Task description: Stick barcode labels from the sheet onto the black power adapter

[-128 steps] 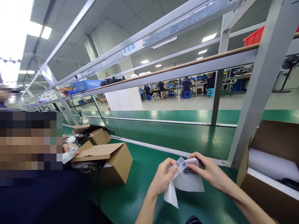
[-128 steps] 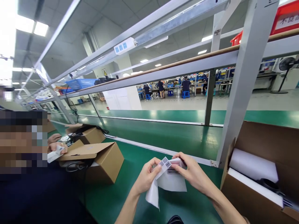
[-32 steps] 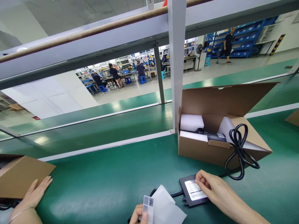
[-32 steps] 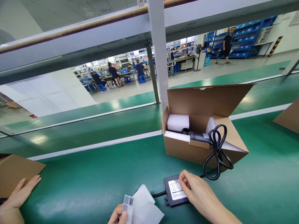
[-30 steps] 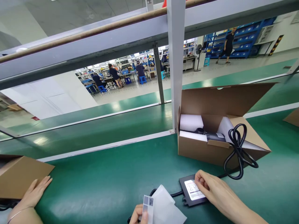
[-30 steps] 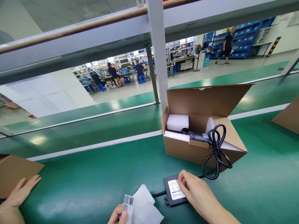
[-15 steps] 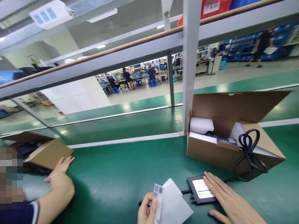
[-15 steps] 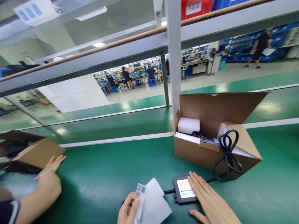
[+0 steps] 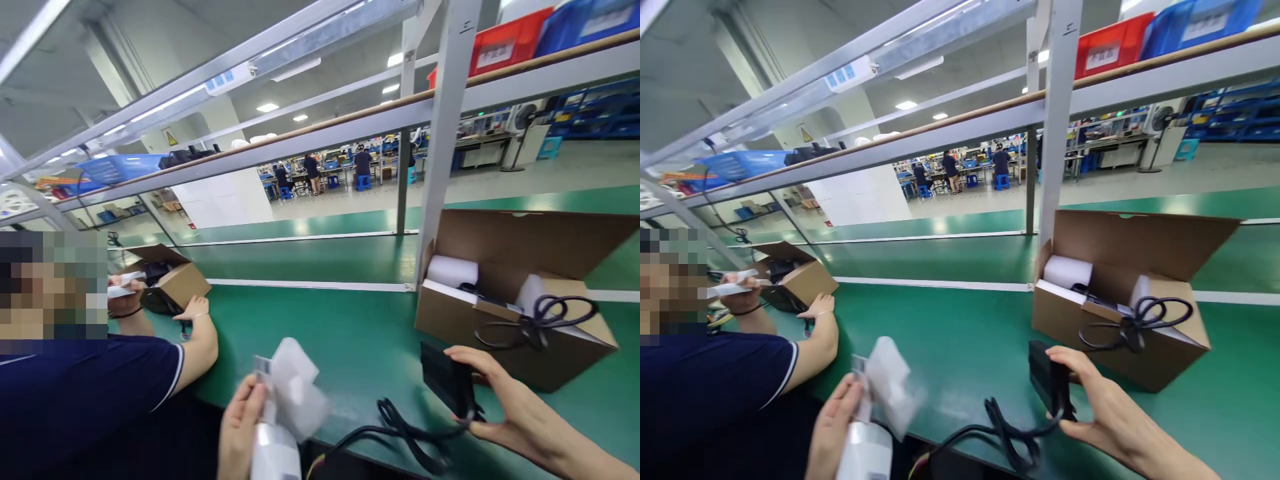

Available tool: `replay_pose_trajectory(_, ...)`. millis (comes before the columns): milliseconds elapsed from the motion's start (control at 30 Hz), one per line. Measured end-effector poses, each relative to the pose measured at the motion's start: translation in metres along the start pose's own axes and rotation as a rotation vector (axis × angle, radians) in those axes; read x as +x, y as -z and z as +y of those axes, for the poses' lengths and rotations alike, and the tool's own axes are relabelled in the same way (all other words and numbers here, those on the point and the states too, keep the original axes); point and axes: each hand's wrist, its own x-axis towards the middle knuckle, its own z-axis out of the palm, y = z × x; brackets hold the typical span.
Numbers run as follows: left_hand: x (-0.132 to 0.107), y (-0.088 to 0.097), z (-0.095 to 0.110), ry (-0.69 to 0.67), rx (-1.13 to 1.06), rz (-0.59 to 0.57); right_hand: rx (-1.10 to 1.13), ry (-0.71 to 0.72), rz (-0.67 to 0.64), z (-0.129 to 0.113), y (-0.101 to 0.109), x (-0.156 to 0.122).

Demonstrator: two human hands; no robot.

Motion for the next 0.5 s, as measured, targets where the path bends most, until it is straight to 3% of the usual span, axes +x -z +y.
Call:
replay_pose_trajectory(67,0.009,0.007,0.008,0.062,-0.057,0.077,0.125,-0.118,0.08,0.003,0.014,-0.028)
replay_pose_trajectory(133,0.012,0.0,0.005,0.13,-0.067,0.014,0.208,-0.224,0.052,0.015,0.022,-0.061)
replay_pose_trajectory(200,0.007,-0.018,-0.006,0.177,-0.034,-0.141,0.168,-0.286,0.01,0.038,0.027,-0.092)
replay_pose_trajectory(300,-0.009,-0.06,-0.032,0.158,0.047,-0.415,-0.12,-0.282,0.035,0.081,0.043,-0.127)
replay_pose_trajectory(400,-0.03,-0.105,-0.062,0.135,0.156,-0.703,-0.339,-0.181,-0.084,0.113,0.069,-0.138)
replay_pose_trajectory(500,-0.048,-0.14,-0.09,0.174,0.279,-0.892,-0.581,-0.007,-0.089,0.113,0.092,-0.132)
